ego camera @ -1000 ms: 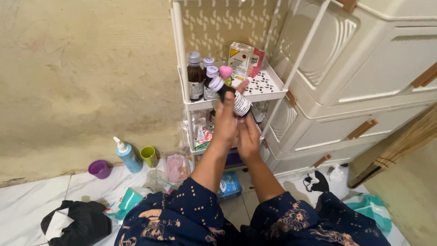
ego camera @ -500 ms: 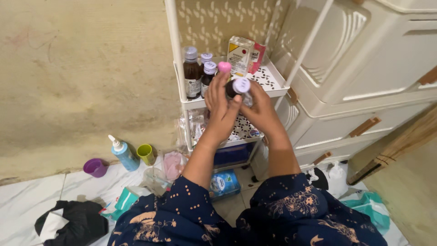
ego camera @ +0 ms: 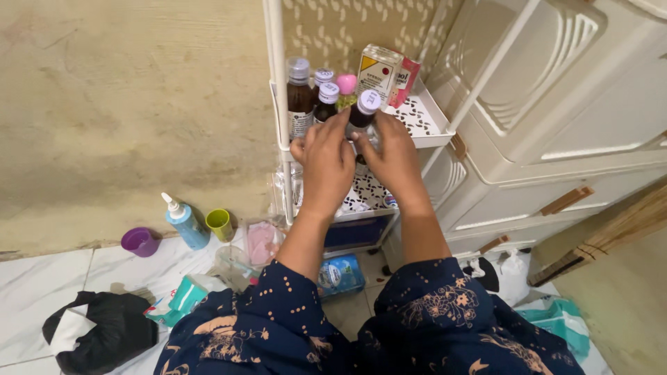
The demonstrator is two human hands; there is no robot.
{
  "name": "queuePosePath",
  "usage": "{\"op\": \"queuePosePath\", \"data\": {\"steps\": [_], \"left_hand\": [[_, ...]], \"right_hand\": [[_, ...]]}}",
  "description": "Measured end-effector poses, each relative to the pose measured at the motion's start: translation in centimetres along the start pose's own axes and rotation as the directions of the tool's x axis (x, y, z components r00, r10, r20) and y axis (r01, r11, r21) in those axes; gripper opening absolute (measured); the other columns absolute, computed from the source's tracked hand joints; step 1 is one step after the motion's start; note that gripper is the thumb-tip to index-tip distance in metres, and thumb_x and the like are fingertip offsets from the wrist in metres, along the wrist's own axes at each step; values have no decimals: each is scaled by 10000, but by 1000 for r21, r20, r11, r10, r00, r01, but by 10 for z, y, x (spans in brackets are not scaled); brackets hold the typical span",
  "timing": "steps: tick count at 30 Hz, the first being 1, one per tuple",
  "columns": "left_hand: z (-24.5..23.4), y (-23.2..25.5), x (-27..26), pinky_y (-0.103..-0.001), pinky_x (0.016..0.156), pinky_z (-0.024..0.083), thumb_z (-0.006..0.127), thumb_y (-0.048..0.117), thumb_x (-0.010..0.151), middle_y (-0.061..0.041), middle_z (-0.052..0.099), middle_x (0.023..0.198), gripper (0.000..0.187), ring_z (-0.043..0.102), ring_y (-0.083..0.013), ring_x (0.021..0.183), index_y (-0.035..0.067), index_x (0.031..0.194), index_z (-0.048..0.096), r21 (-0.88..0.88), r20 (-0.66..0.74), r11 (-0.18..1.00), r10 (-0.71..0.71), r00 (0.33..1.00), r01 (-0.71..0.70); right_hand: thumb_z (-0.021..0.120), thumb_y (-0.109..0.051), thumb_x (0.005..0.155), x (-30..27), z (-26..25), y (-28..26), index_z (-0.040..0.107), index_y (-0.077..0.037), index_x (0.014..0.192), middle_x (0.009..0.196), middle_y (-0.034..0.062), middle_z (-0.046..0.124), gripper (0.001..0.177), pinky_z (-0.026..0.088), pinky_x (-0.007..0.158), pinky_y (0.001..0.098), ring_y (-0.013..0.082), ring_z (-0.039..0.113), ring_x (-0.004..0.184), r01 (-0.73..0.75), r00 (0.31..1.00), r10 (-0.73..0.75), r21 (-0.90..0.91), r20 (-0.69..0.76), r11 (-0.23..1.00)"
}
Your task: The person organizes a white plastic shelf by wiping bottles and packets with a white cloth, then placing them back on the shelf.
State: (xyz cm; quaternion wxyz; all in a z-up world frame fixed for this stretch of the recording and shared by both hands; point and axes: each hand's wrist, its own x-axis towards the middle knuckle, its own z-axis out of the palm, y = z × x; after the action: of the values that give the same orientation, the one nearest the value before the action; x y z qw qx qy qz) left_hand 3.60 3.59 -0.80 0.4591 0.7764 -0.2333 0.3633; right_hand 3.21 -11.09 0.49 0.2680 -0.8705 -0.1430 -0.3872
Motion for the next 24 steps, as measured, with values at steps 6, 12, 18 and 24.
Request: {"op": "queuePosePath", "data": {"steps": [6,12,18,24], "left_hand": [[3,4,-1,-478,1008,297,651,185,883,-119,644,1242,473,526,-278,1206,36,1332,660,201,-62,979,-9,998,22],[3,5,-2,-490,996,308,673,222,893,-113,661,1165,446,546,-272,1173,31,1296,681,231,-97,972,-12,995,35],[-1,4,-1,-475,1020,313,689,221,910,-76,723,1107,317,588,-256,1102,43,1169,731,256,-148,967,37,988,3],[-13,7,2,-421,939,421,703,146,911,-63,729,1018,178,645,-262,979,61,1060,749,179,-188,983,86,978,-52]], "right_hand": [[788,-226,849,1,3,-5,684,37,1178,1060,208,704,434,502,914,478,401,641,1021,15,1000,-15,-127,8,992],[783,-215,869,3,-6,-14,684,12,1299,1005,181,695,496,507,880,458,370,638,972,7,1000,-5,-84,26,996],[775,-151,935,-46,9,23,739,-19,957,916,130,702,139,533,816,388,291,662,889,166,962,-130,138,-239,976],[714,-174,965,-85,87,99,736,6,862,791,151,705,209,511,680,367,270,676,729,-307,952,289,370,106,877]]}}
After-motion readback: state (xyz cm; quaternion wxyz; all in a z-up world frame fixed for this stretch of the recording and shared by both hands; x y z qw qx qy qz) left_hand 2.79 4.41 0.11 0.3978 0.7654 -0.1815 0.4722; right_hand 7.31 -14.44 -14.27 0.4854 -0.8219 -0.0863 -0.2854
